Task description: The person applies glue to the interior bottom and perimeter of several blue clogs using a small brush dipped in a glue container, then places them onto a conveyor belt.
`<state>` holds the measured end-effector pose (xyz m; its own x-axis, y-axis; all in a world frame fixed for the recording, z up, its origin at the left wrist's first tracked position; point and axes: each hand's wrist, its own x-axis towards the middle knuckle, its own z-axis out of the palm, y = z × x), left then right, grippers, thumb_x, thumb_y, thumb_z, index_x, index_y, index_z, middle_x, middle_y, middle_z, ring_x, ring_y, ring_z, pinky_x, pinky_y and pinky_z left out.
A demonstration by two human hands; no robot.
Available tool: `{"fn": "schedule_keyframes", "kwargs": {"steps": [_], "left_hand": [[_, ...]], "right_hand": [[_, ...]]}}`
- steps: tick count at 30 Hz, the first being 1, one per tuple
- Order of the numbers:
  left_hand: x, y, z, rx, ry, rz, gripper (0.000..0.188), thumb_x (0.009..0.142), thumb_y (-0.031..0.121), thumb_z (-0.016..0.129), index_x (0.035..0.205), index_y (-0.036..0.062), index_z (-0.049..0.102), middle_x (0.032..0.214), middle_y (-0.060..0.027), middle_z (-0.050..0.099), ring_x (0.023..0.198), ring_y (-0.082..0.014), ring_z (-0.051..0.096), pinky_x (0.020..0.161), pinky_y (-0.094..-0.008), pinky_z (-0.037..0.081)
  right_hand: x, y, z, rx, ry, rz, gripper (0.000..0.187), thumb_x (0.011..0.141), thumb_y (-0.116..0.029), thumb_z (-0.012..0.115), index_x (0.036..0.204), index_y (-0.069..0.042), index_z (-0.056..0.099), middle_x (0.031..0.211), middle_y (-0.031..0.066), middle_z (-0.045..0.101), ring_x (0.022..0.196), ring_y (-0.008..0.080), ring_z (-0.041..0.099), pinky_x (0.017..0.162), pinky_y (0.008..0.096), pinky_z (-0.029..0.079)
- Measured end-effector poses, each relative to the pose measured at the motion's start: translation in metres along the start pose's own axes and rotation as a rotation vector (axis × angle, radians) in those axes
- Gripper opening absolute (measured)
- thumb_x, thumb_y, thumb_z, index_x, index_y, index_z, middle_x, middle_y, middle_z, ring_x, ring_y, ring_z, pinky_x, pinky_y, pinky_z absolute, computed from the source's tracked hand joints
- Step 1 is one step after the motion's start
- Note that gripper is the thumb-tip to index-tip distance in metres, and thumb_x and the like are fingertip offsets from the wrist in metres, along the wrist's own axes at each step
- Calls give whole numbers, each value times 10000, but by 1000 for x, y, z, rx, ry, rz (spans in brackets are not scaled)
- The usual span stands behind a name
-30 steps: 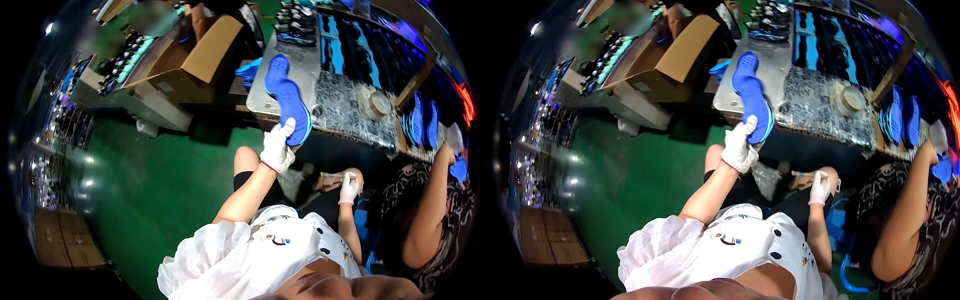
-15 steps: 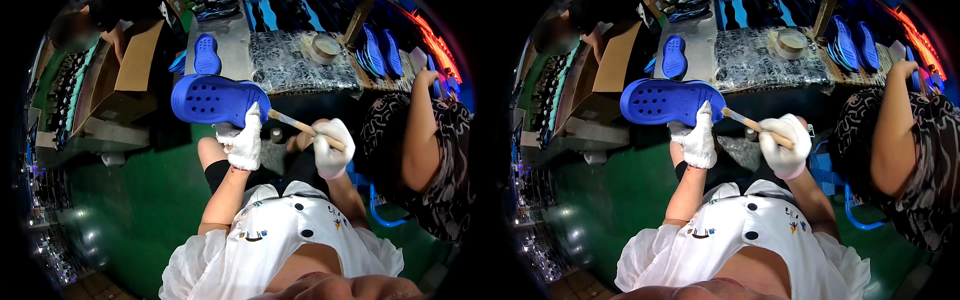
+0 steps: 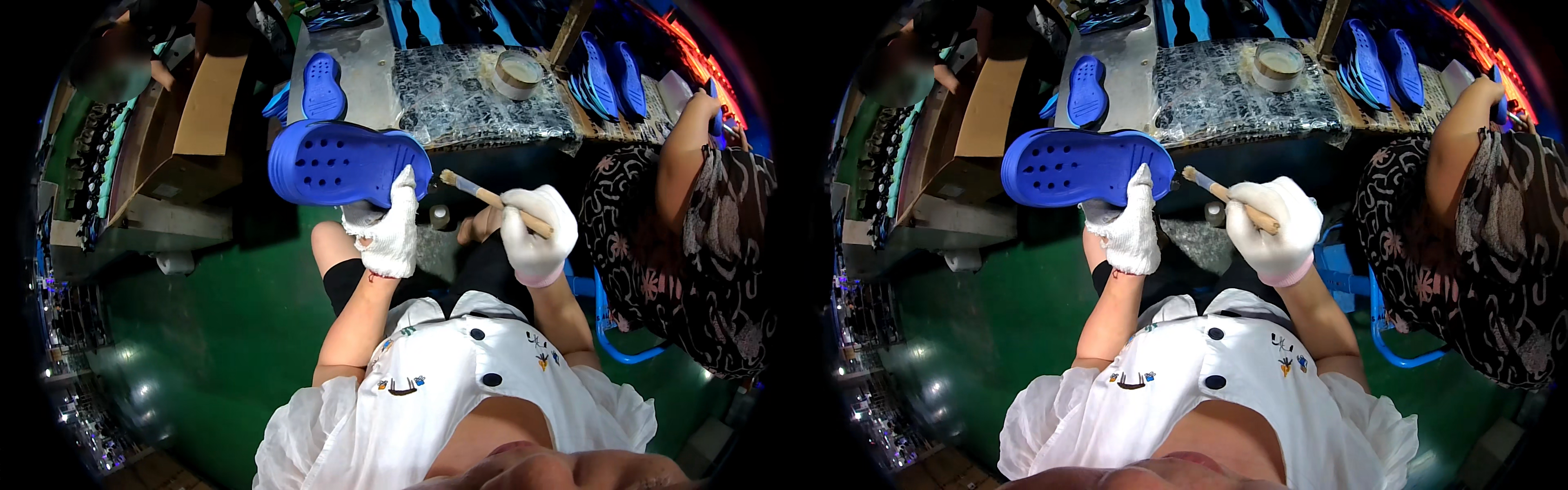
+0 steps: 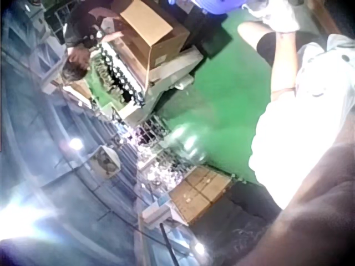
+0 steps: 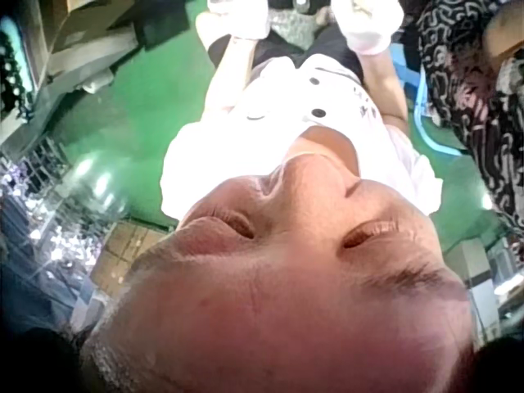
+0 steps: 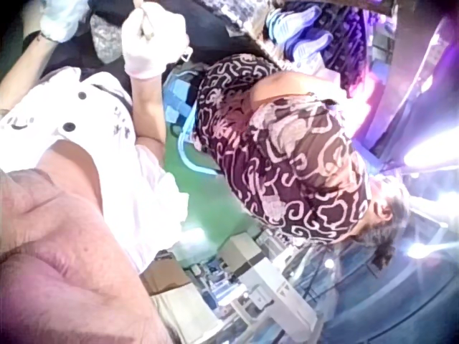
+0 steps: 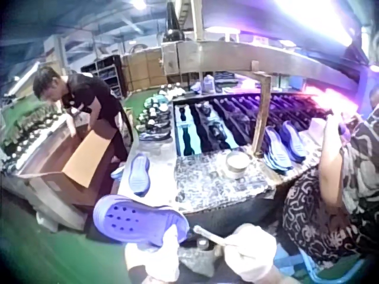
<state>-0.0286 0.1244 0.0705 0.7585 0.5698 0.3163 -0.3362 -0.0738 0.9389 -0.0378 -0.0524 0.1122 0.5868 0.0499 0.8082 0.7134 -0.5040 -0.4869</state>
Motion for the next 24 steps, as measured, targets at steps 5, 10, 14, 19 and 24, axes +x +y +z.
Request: {"fn": "schedule_keyframes", "kwargs": {"steps": [5,10,14,19,24], "left_hand": [[-2,6,3,10,3,-46,398,799,13,740,1163,-11,580,1072,-94,648,913,-157,638,824,-305,540],[-1,2,3,47,57,-145,334,794,37,745,1101,-31,632,1057,-113,668,919,-183,645,858,-333,527],[-3,3,8,1,20,-76,356,793,37,748,1117,-33,618,1065,-116,661,920,-186,644,857,-335,527],[9,7,4,54,78,-63,539,827,37,723,1293,4,454,1155,-100,589,975,-164,614,775,-291,547],[32,19,18,-90,-15,-182,591,833,78,727,1330,77,408,1133,-59,569,883,-112,586,641,-250,504]], "right_hand": [[2,-2,8,71,-42,-42,218,605,60,705,770,-70,648,631,39,612,514,206,542,477,302,419],[-4,3,-7,-6,-61,-27,217,601,57,706,763,-76,650,648,43,619,515,206,543,475,294,416],[0,4,2,125,-58,-14,210,602,60,697,762,-69,651,652,48,623,512,205,544,481,299,423],[-14,19,-5,15,25,23,167,672,68,651,804,-36,648,676,61,633,525,213,560,486,309,439],[-81,76,17,384,285,711,68,854,5,599,904,17,643,765,59,650,621,121,597,593,268,482]]}}
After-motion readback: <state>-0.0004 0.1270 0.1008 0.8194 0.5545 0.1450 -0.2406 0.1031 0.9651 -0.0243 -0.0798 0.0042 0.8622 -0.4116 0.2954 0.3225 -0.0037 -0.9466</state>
